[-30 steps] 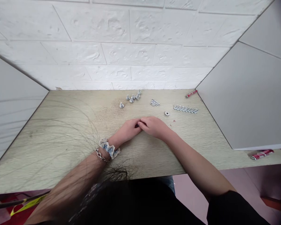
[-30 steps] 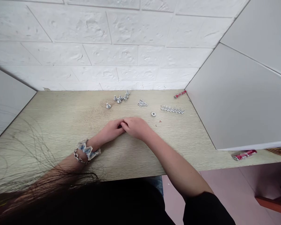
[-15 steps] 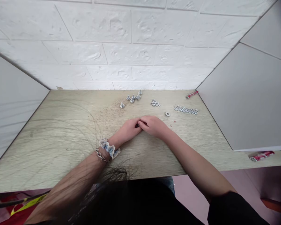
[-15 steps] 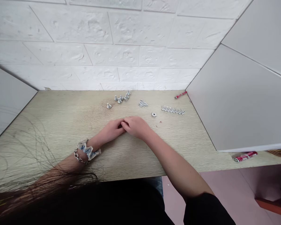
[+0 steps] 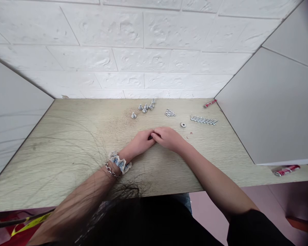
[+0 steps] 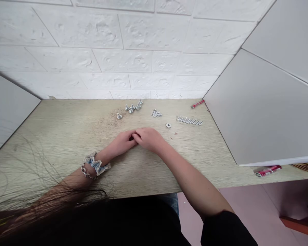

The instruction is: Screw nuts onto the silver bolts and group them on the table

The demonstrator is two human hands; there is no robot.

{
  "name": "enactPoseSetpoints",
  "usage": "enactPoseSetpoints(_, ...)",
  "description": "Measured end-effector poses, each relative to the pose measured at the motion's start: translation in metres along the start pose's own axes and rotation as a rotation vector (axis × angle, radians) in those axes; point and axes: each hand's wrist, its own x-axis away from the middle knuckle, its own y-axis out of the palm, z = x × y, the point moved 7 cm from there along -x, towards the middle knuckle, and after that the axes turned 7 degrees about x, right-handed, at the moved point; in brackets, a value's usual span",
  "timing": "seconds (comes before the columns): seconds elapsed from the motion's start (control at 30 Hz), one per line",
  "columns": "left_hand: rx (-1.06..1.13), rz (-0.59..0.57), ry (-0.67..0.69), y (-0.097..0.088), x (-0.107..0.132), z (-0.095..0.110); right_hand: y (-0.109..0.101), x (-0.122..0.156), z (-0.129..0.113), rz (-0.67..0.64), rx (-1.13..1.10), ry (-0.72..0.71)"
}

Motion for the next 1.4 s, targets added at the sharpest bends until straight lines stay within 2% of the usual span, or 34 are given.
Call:
enactPoseSetpoints(0.87, -0.021, 0.000, -0.005, 0.0005, 0.0000, 0.0004, -0.0014, 0.0007, -0.0006, 0.004, -0.008, -0.014)
enactPoseSetpoints(1.4, -0.050, 0.007, 0.031, 0.0012, 0.0004, 0.0018, -0.0006, 0.0025, -0.0014, -0.043, 0.023, 0.018)
